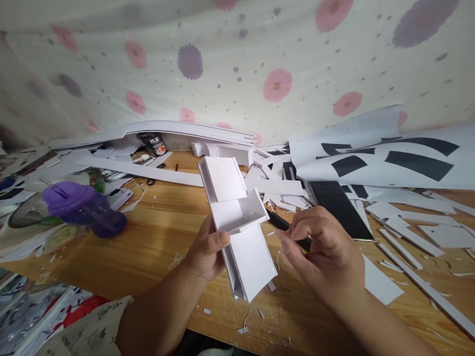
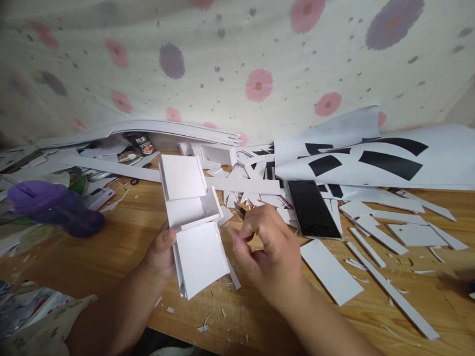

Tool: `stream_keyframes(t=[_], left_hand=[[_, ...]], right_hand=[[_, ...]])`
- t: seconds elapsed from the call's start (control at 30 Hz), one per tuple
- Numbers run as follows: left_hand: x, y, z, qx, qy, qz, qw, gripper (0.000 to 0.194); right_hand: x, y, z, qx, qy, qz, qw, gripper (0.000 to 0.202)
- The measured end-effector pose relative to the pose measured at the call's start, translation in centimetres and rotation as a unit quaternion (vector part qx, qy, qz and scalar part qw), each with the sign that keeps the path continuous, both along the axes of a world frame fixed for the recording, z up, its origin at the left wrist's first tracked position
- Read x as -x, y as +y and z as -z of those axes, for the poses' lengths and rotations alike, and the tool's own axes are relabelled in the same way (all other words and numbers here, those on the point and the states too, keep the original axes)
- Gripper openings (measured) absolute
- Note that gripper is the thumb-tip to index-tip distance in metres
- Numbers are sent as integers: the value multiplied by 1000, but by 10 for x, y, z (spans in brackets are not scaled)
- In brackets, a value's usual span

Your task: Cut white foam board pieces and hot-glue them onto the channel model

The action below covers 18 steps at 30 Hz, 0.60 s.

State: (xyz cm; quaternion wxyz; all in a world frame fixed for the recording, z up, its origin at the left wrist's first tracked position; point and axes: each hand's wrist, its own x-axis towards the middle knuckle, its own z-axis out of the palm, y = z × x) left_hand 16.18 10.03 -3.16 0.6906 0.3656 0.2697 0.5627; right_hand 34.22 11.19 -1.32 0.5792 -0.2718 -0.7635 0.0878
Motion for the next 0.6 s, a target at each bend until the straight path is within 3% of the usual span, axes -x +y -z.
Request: stream_keyframes(t=[0.23, 0.4, 0.6], left_hand=[[0, 4, 2, -23, 16, -17, 999, 54], [-2, 5, -1, -58, 27, -29, 998, 53], [-3, 6, -3, -111, 65, -35, 991, 52]], right_hand=[[-5, -2, 4, 79, 90, -44, 992, 21], [-3, -4, -2, 94, 137, -24, 986, 19], [-9, -1, -1, 130, 84, -66, 986, 19]])
